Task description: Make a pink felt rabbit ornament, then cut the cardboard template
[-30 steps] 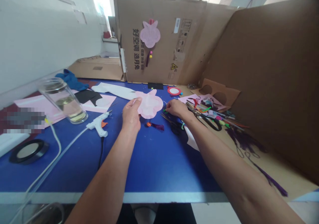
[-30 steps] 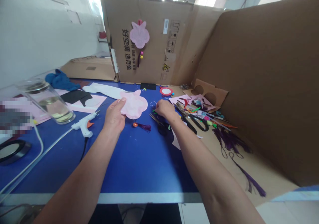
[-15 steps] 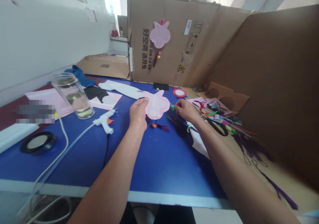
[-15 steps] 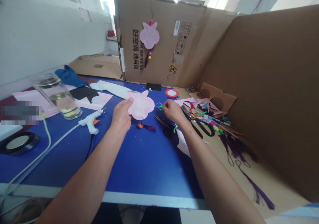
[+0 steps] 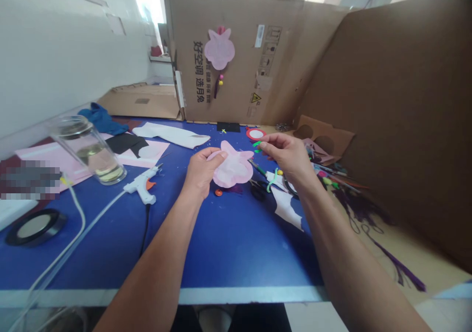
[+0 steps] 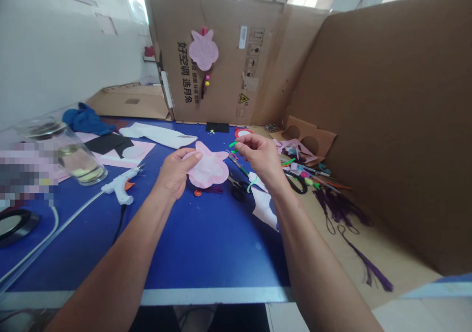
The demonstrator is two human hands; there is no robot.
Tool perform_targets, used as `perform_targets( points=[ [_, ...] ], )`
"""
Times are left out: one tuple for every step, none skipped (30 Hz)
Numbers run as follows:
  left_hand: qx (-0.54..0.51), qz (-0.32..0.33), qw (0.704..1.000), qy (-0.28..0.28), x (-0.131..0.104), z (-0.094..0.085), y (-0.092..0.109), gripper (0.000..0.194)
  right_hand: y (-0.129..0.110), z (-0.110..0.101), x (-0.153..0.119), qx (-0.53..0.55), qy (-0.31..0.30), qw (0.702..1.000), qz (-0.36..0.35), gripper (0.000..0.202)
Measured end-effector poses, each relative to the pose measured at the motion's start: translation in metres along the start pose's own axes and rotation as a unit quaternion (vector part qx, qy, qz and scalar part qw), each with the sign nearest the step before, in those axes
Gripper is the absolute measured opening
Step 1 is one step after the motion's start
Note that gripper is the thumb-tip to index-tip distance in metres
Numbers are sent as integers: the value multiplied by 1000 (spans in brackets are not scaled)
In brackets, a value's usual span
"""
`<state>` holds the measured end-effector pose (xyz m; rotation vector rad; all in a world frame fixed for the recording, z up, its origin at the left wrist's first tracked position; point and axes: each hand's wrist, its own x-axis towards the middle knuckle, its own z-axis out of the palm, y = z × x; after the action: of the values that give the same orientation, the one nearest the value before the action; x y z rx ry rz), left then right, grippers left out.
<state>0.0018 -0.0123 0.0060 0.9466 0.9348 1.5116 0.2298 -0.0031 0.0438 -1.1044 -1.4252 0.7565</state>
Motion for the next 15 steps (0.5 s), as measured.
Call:
perform_targets(
  points=[
    [18, 0, 1000, -14, -2, 2, 1, 32, -1, 0, 0, -4, -4, 1000, -4, 26],
    [35, -1, 999, -28, -4, 3, 2, 31, -2, 1, -1, -7, -11, 1000, -7, 25],
    [52, -5, 998, -40, -7, 5, 3, 30, -3, 2, -1, -11, -21, 1000, -9, 25],
    [67, -10, 996, -51, -9, 6, 4, 30, -3, 3, -2, -14, -32, 999, -9, 26],
    [80, -16, 995, -59, -10, 7, 5, 30, -4, 5, -3, -15, -46, 999, -8, 27],
    [89, -19, 994, -65, -12, 8, 5, 31, -6, 6, -3, -16, -60, 998, -8, 28],
    [94, -18, 993, -68, -13, 9, 5, 31, -7, 8, -4, -17, -72, 997, -10, 28],
    [98, -16, 993, -71, -14, 9, 5, 32, -9, 10, -5, -18, -81, 996, -13, 28],
    [99, -15, 992, -72, -14, 9, 5, 32, -11, 12, -7, -20, -89, 996, -16, 26],
    [100, -14, 992, -73, -15, 9, 5, 32, -13, 14, -8, -25, -94, 995, -21, 24],
    [101, -15, 992, -72, -15, 10, 4, 31, -14, 15, -9, -32, -99, 994, -27, 23],
    [100, -17, 992, -70, -15, 10, 3, 31, -15, 17, -10, -38, -103, 993, -32, 21],
    [98, -18, 993, -67, -15, 10, 2, 30, -16, 18, -11, -42, -107, 993, -37, 20],
    [94, -18, 993, -64, -14, 10, 1, 29, -16, 20, -12, -44, -112, 992, -40, 19],
    [91, -15, 994, -62, -14, 10, 0, 28, -16, 21, -12, -45, -116, 991, -42, 19]
  ],
)
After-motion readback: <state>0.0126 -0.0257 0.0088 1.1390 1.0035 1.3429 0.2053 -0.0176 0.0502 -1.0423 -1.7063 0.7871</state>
